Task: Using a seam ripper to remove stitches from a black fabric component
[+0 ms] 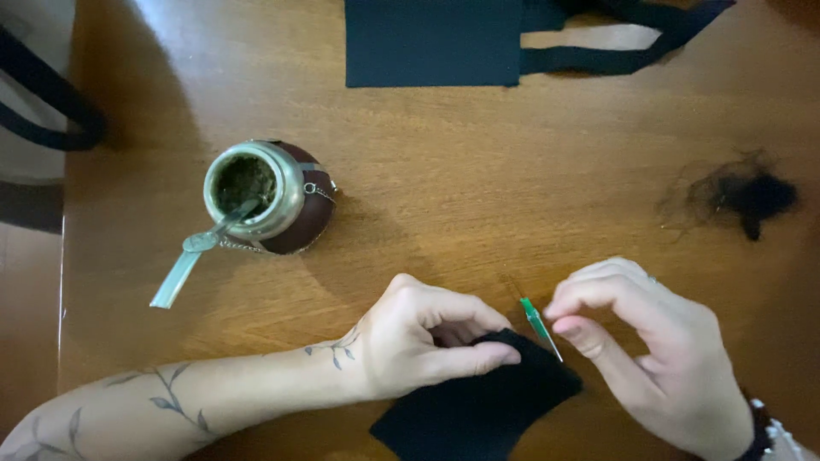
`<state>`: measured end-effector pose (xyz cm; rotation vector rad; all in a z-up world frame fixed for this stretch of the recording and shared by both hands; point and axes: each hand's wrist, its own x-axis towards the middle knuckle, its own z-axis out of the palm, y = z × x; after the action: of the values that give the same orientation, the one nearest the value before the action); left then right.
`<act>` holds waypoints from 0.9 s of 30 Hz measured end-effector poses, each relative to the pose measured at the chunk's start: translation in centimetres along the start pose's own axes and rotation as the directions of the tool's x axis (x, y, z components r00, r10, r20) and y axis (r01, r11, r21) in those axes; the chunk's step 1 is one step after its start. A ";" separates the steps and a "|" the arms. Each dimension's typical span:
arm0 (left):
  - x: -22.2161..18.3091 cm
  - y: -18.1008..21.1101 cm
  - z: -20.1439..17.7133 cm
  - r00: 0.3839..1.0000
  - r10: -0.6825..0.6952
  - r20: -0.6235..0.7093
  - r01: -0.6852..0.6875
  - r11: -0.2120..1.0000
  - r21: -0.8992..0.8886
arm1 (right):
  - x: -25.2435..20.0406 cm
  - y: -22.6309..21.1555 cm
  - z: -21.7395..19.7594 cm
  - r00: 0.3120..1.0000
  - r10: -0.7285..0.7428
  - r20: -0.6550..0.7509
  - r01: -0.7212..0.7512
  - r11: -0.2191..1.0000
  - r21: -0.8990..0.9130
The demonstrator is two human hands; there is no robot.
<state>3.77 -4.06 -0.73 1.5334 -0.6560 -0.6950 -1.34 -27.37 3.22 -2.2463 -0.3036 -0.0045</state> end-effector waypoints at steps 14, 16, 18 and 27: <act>-0.2 0.3 0.5 0.992 -0.100 -0.081 0.090 0.990 -0.111 | 0.5 -1.0 1.6 0.961 -0.263 -0.083 0.247 0.954 -0.171; -0.1 0.3 0.5 0.991 -0.102 -0.089 0.092 0.989 -0.112 | 0.6 -0.9 1.5 0.928 -0.358 -0.102 0.320 0.908 -0.270; -0.2 0.1 0.6 0.990 -0.091 -0.106 0.076 0.988 -0.138 | 0.6 -0.9 1.5 0.879 -0.473 -0.064 0.411 0.819 -0.401; -0.1 -0.5 0.7 0.989 -0.139 -0.049 0.112 0.925 -0.364 | 0.5 -1.0 2.0 0.994 -0.001 -0.109 0.015 0.992 0.128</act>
<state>3.14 -4.38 -1.25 1.2585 -0.3509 -0.8033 -1.26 -25.08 2.72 -2.1087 -0.2471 -0.1078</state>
